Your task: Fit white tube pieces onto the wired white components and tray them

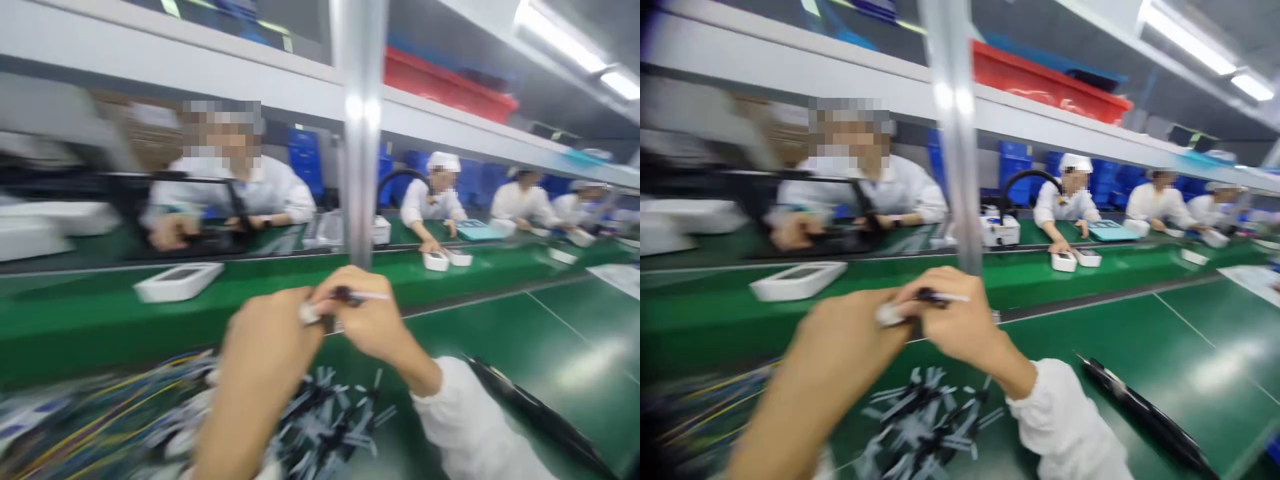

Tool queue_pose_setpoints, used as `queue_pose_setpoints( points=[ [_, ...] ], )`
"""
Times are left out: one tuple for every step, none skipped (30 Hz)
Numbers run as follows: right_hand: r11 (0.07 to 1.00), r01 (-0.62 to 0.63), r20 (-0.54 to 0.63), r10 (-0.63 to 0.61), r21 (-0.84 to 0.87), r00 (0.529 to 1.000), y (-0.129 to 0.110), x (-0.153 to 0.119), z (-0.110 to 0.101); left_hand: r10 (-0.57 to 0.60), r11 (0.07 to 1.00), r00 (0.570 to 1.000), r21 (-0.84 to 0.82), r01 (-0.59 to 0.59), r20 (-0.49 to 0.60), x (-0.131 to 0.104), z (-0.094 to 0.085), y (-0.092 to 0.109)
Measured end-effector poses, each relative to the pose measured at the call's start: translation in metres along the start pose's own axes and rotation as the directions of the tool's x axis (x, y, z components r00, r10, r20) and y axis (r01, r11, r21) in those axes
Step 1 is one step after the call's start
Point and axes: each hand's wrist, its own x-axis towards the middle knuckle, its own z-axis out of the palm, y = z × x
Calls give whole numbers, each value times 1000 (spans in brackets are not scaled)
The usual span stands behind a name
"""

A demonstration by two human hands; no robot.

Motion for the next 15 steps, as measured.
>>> queue_pose_setpoints(
  points=[
    [999, -31, 1, 31, 22, 1000, 2, 0, -1, -71, 989, 998, 132, 70, 0, -5, -5, 3],
    [999, -52, 7, 52, 12, 999, 4, 1, -1, -110, 966, 994, 238, 101, 25, -8, -7, 6],
    [998, -68, 28, 68, -1, 997, 6, 2, -1, -122, 950, 992, 291, 110, 25, -8, -8, 9],
    [996, -86, 47, 86, -3, 995, 6, 3, -2, -140, 936, 990, 328, 124, 26, -6, -8, 12],
    [995, -102, 66, 101, 5, 993, 6, 3, -2, -138, 938, 990, 325, 123, 25, -4, -8, 13],
    [992, -121, 85, 119, 21, 989, 4, 4, -2, -127, 950, 992, 290, 114, 26, -3, -8, 13],
    [989, -141, 103, 137, 32, 985, 2, 4, -3, -106, 971, 994, 219, 96, 33, -1, -8, 12],
    [987, -157, 120, 152, 31, 981, -1, 3, -4, -74, 991, 996, 119, 68, 44, 0, -8, 10],
    [986, -167, 135, 163, 16, 977, -4, 3, -5, -35, 999, 998, 6, 35, 55, 0, -8, 7],
    [985, -173, 147, 171, -5, 974, -6, 3, -6, -2, 995, 998, -99, 8, 60, 1, -8, 3],
    [984, -177, 155, 179, -26, 972, -8, 3, -8, 17, 985, 998, -173, -6, 60, 1, -8, 0],
    [983, -181, 160, 185, -38, 970, -9, 3, -9, 23, 977, 998, -211, -11, 55, 2, -7, -3],
    [982, -184, 162, 188, -41, 969, -9, 3, -11, 20, 976, 999, -215, -9, 50, 2, -7, -5],
    [982, -185, 165, 189, -38, 968, -9, 4, -12, 13, 980, 999, -199, -4, 44, 2, -6, -7],
    [983, -182, 167, 185, -34, 968, -8, 4, -12, 6, 984, 999, -177, 0, 37, 2, -5, -8]
  ],
)
